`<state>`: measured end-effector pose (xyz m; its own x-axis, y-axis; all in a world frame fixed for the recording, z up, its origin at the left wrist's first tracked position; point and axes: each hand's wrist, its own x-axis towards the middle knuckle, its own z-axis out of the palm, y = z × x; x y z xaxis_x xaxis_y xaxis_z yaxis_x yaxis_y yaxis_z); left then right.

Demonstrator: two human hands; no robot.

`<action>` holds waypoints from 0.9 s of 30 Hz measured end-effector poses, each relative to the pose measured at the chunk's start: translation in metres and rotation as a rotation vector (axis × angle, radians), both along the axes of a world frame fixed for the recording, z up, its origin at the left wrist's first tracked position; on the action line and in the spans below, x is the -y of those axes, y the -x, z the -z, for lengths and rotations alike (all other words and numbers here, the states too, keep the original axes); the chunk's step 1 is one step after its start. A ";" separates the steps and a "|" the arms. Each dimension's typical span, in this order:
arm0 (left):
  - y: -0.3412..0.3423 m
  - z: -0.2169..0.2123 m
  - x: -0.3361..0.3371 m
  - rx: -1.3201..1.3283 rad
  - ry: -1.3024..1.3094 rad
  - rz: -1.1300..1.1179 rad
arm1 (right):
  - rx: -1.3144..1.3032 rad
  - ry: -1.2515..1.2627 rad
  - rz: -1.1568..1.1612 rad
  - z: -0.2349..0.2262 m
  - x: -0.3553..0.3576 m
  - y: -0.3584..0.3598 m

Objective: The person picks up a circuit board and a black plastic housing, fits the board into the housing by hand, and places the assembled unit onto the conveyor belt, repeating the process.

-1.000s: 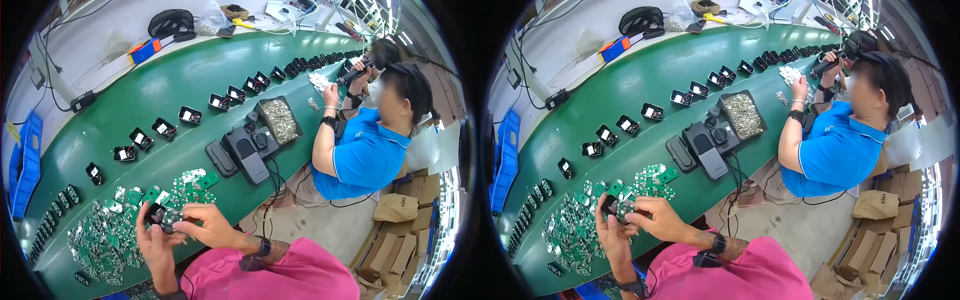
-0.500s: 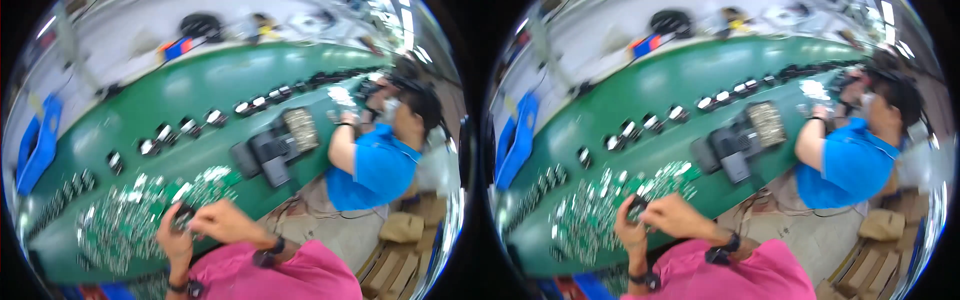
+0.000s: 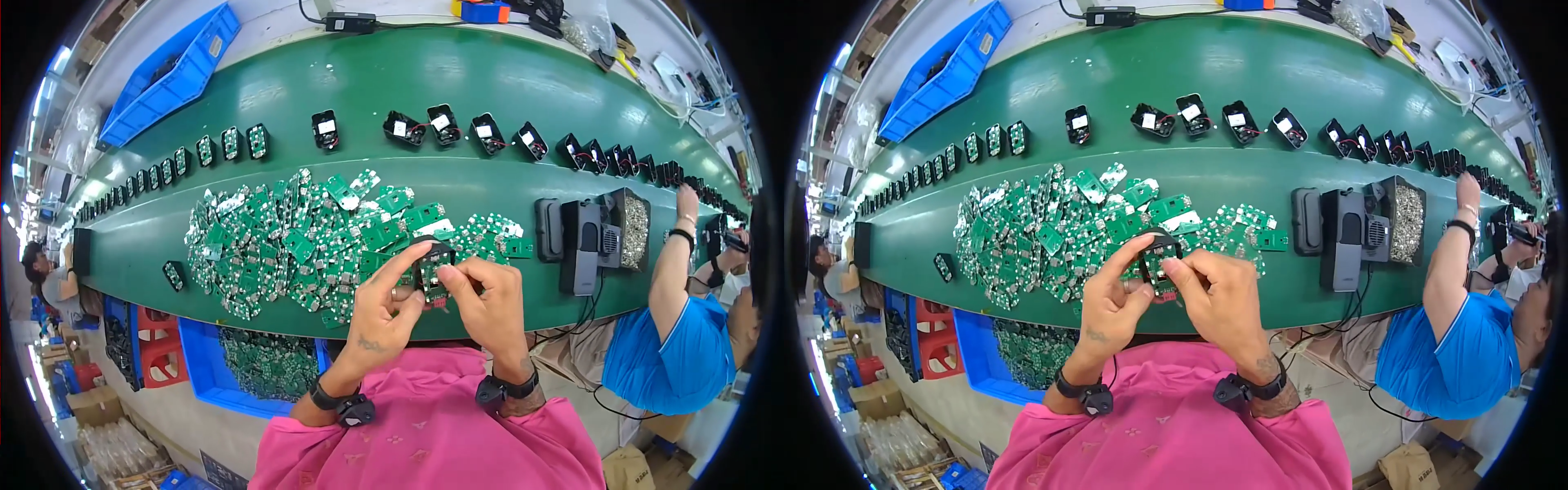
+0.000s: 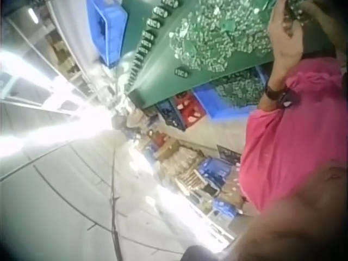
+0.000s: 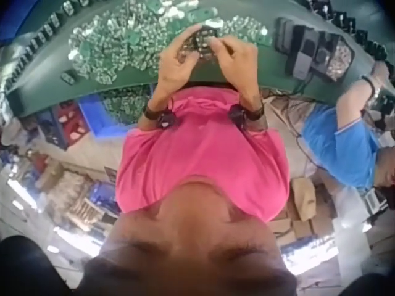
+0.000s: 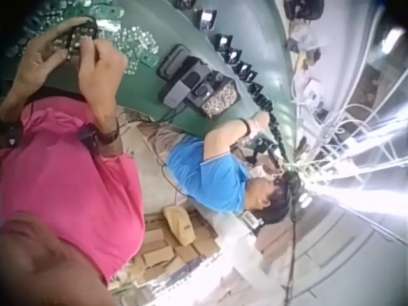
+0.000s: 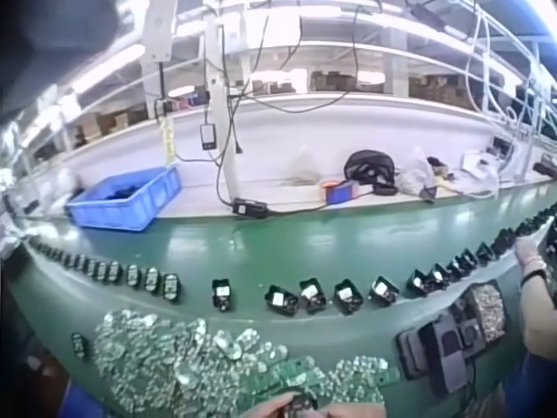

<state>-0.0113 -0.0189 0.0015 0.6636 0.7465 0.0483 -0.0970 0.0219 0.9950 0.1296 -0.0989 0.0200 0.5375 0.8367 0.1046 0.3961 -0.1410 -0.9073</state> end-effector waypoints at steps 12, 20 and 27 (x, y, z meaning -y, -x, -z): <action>0.004 0.002 0.001 0.007 0.252 -0.045 | -0.112 -0.082 -0.110 0.015 -0.011 0.020; 0.007 0.005 -0.032 -0.129 0.020 -0.120 | -0.134 -0.090 -0.126 0.025 -0.040 0.029; 0.019 0.033 -0.243 -0.258 -0.080 -0.325 | 0.002 -0.040 -0.072 0.041 0.006 0.020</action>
<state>-0.0298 0.2241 -0.0317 0.3922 0.9196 -0.0222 0.1661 -0.0471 0.9850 0.1099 -0.1053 -0.0213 0.4760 0.8683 0.1395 0.4053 -0.0758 -0.9110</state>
